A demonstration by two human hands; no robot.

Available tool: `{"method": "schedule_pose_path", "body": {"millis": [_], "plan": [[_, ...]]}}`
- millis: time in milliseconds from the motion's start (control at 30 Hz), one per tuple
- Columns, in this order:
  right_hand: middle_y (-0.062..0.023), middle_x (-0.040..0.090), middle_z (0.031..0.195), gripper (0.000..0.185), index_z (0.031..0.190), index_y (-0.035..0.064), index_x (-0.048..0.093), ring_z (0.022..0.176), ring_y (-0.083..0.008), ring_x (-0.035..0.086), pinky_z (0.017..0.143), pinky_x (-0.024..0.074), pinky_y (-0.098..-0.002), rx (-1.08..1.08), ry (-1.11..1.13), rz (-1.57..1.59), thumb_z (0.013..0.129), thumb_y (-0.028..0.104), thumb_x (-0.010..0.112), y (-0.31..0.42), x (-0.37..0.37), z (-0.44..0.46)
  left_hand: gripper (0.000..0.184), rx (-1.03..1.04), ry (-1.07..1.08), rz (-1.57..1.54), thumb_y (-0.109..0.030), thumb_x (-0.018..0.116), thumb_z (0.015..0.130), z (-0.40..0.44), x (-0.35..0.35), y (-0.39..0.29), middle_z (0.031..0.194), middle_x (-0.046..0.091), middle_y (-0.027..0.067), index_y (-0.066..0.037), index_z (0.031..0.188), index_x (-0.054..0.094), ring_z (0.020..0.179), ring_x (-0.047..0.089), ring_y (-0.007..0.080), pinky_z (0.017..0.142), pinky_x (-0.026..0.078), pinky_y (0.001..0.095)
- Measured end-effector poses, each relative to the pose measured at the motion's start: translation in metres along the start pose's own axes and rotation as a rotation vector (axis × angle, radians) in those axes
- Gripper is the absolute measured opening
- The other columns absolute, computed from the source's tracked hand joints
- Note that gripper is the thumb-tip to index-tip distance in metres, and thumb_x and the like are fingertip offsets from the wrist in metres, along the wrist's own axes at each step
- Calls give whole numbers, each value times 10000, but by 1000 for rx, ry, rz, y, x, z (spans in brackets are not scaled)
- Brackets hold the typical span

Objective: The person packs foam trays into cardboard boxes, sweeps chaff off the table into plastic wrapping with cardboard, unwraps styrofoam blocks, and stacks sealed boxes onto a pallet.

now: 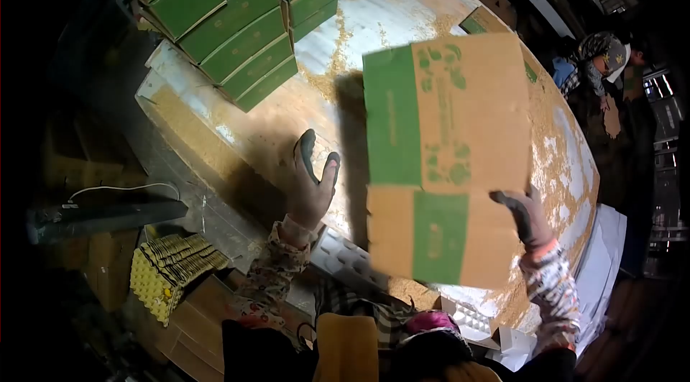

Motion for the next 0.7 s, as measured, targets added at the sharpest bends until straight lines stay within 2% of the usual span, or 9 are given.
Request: {"method": "schedule_pose_path", "body": {"millis": [100,167,200,267,300,500,600,667,700], "plan": [[-91,618,971,281,1022,-43,578,861,-156,599,775,478,-256,-110,10,40,808,133,621,-15,63,127,555,150,64,418,-203,634,786,70,8,0,1173,471,200,-30,1258,397,1075,460,343,928,372,414],[-117,635,886,359,1030,-51,567,818,-142,612,732,502,-265,112,97,402,785,199,648,-46,107,198,475,334,61,598,-187,572,852,102,20,54,1178,475,209,-4,1253,394,1074,467,336,901,396,378],[-81,641,955,263,1081,61,585,879,-155,606,791,476,-283,349,135,710,850,184,553,-54,132,222,465,128,135,391,-220,549,870,115,16,94,1179,478,210,-1,1250,396,1077,468,335,903,393,376],[-76,637,921,328,1078,-12,571,824,-165,612,759,491,-294,-92,0,87,811,174,616,-89,149,266,478,-58,207,298,-295,485,909,129,21,118,1205,469,225,19,1256,385,1121,445,337,922,384,374],[-91,635,937,400,1075,-27,565,825,-194,607,776,490,-310,381,-138,908,741,154,689,-112,163,265,520,-31,253,378,-301,497,903,138,23,147,1243,440,240,32,1279,360,1153,421,350,954,362,377],[-107,559,1141,617,1196,8,480,1010,-266,548,860,451,-336,-168,-236,460,652,136,741,-108,160,255,546,-115,302,244,-284,486,911,134,31,137,1305,379,221,25,1325,310,1156,422,319,970,354,371],[-208,535,1137,891,1294,-18,315,1039,-364,520,894,434,-378,176,-214,1075,569,198,786,-136,187,252,533,-90,322,472,-286,476,916,139,24,149,1320,362,217,6,1331,311,1146,430,307,949,376,371],[-260,526,1118,986,1301,-44,254,1035,-399,514,893,433,-393,491,-289,496,528,232,801,-143,166,228,557,-73,342,607,-354,456,908,130,35,139,1331,346,230,-28,1337,315,1185,388,353,977,340,409],[-305,514,1103,995,1255,-82,266,1042,-411,509,879,435,-406,450,-360,639,492,253,809,-160,163,220,574,-79,361,668,-383,450,902,120,48,136,1335,340,235,-38,1340,313,1202,367,368,987,324,423]]}}
Point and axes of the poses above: each hand's wrist, its own z-axis towards the middle knuckle, its own x-axis out of the palm, y = z × x, the point moved 6 cm from there along z, towards the middle knuckle
